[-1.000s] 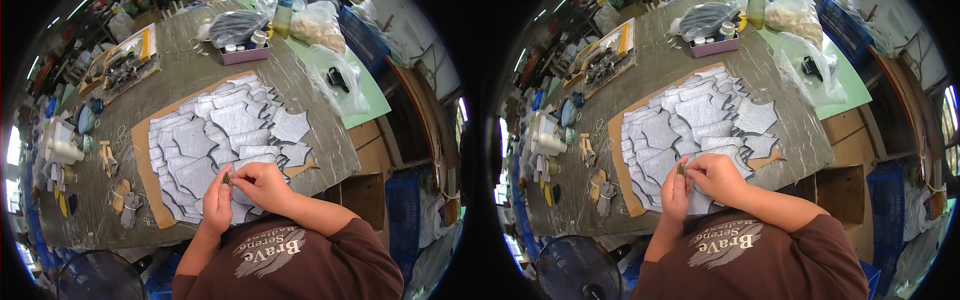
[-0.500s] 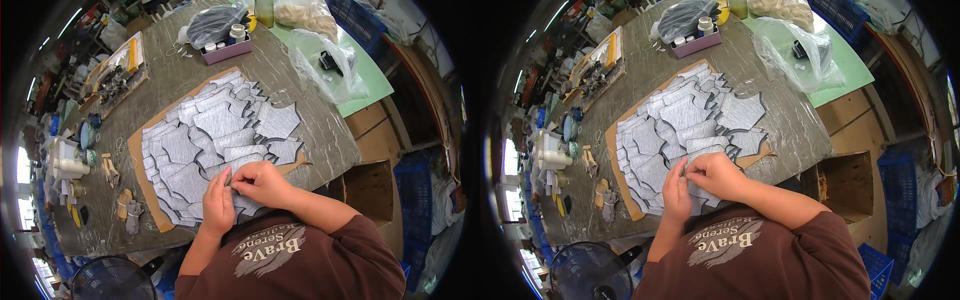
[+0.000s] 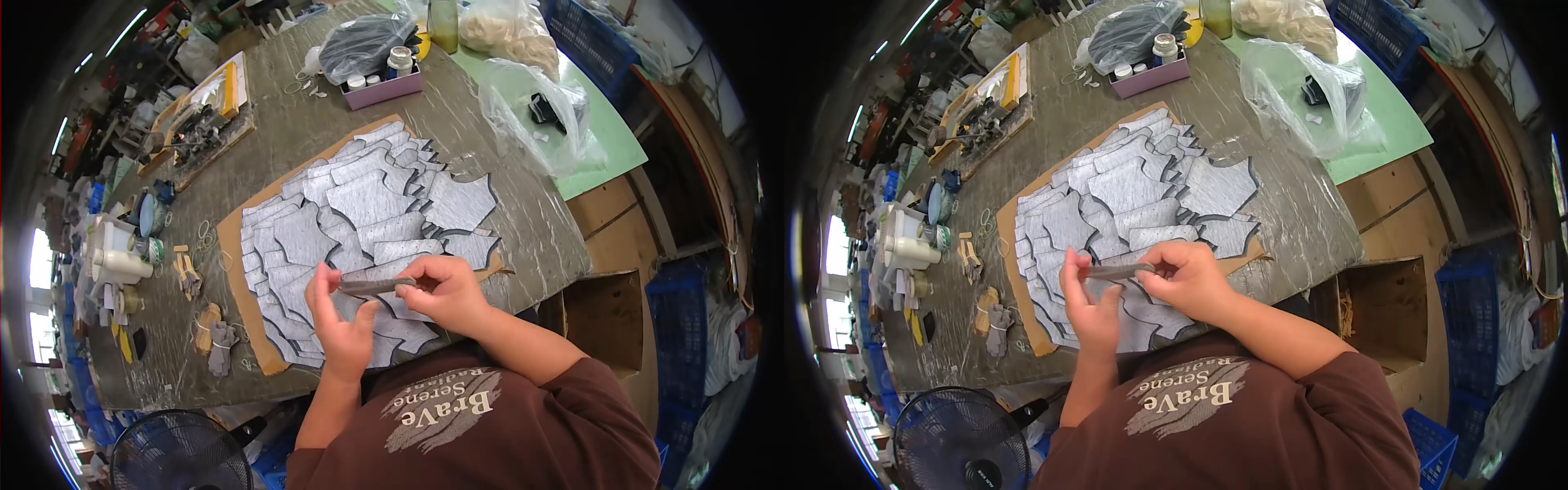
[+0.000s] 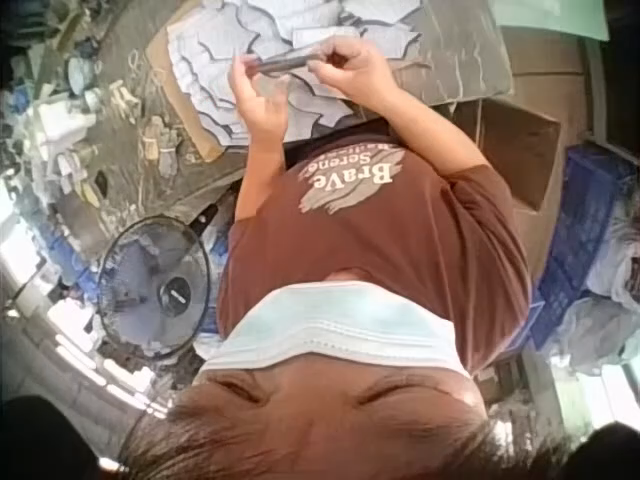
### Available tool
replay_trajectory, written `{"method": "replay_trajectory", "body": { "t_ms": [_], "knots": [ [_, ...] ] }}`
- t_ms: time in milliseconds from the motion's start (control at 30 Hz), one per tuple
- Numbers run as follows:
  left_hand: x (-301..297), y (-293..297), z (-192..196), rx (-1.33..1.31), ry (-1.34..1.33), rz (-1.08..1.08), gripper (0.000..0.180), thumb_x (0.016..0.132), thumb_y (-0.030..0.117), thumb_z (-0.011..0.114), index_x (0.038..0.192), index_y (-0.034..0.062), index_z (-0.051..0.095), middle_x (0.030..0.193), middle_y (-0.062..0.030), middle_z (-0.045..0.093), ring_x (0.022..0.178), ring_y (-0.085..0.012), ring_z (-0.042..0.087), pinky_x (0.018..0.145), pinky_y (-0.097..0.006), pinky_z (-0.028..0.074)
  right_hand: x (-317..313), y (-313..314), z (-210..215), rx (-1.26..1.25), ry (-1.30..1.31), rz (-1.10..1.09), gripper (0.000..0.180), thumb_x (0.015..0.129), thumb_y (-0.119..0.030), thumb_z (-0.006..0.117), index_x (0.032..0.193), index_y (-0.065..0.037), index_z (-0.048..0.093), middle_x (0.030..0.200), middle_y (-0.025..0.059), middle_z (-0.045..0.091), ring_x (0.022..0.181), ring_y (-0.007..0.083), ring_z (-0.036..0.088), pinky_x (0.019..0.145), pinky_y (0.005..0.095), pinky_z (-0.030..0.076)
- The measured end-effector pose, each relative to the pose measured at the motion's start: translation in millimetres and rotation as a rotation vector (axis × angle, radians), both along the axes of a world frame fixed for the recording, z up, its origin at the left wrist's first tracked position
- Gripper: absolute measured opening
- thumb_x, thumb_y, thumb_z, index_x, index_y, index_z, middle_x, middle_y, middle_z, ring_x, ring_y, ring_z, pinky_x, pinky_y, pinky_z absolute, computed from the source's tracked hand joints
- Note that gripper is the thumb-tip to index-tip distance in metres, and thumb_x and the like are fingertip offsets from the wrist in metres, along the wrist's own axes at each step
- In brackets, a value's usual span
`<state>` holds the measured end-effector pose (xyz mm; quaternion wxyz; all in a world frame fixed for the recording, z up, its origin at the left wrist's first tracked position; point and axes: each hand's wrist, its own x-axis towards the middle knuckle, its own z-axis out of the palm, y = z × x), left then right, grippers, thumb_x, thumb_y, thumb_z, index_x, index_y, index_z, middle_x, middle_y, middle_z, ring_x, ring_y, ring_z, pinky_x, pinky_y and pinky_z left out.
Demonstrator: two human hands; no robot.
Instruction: Bundling small gray fabric pieces using rubber bands at a workstation.
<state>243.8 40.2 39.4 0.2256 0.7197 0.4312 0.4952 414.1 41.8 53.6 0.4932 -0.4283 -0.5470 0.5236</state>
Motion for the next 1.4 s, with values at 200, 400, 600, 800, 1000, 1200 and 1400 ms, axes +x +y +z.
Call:
{"method": "replay_trajectory", "body": {
  "t_ms": [200,400,600,800,1000,1200,1400],
  "knots": [
    [10.5,-0.2,11.8,-0.811,-1.280,-0.394,0.046,0.098,0.025,0.034,0.136,0.0005,0.028,0.092,-0.0095,0.055,0.087,-0.0223,0.054,0.094,-0.041,0.040,-14.5,-6.8,-16.0,0.972,-0.500,-0.048,0.030,0.064,-0.012,0.074,0.091,-0.008,0.061,0.075,0.0062,0.059,0.066,0.0219,0.059,0.054,0.0312,0.047],
    [-6.6,-1.7,7.6,-0.723,-1.039,-0.460,0.039,0.098,0.018,0.036,0.133,0.0009,0.037,0.072,-0.0009,0.039,0.058,-0.0095,0.035,0.059,-0.027,0.040,-5.0,-0.4,10.9,0.389,-0.220,0.081,0.016,0.073,-0.004,0.066,0.089,-0.003,0.064,0.075,0.0091,0.061,0.064,0.0191,0.059,0.057,0.0296,0.047],
    [-5.2,-13.1,-1.0,-0.412,-0.036,-0.190,0.044,0.093,0.007,0.040,0.135,-0.0023,0.034,0.077,-0.0034,0.050,0.063,-0.0070,0.042,0.058,-0.018,0.035,-5.9,6.8,14.6,0.068,-0.174,0.106,0.010,0.078,-0.004,0.062,0.083,0.004,0.064,0.071,0.0123,0.064,0.063,0.0168,0.059,0.058,0.0288,0.046],
    [-7.2,-11.7,6.7,-0.853,-0.791,-0.613,0.051,0.097,0.019,0.041,0.142,0.0055,0.021,0.074,-0.0053,0.050,0.056,-0.0085,0.040,0.049,-0.019,0.034,1.1,12.1,9.1,-0.119,-0.051,0.169,0.012,0.082,-0.002,0.062,0.094,0.002,0.062,0.075,0.0007,0.061,0.066,0.0053,0.053,0.060,0.0211,0.045],
    [-4.1,-9.0,11.1,-1.074,-0.731,-0.550,0.062,0.096,0.024,0.044,0.145,0.0079,0.008,0.076,-0.0112,0.053,0.055,-0.0113,0.044,0.048,-0.021,0.037,-0.1,8.4,7.1,-0.373,0.303,0.345,0.006,0.080,-0.001,0.058,0.084,0.003,0.061,0.072,0.0054,0.062,0.061,0.0086,0.057,0.054,0.0226,0.047],
    [-5.3,-7.3,15.4,-0.465,-0.362,-0.458,0.078,0.086,0.027,0.063,0.142,0.0000,0.016,0.124,-0.0172,0.046,0.114,-0.0247,0.047,0.095,-0.037,0.037,-3.9,15.4,-19.9,-0.675,0.956,-0.008,0.002,0.084,-0.003,0.054,0.084,0.000,0.055,0.074,0.0047,0.059,0.058,0.0075,0.051,0.051,0.0197,0.041],
    [0.5,-6.6,-3.0,-0.025,-0.257,-0.374,0.046,0.090,0.031,0.055,0.121,0.0010,0.038,0.110,-0.0178,0.052,0.107,-0.0286,0.054,0.097,-0.049,0.036,-39.1,-13.2,-16.1,-1.044,1.153,0.145,0.004,0.086,-0.007,0.055,0.087,-0.004,0.052,0.074,0.0016,0.053,0.062,0.0087,0.051,0.053,0.0217,0.042]
  ]
}}
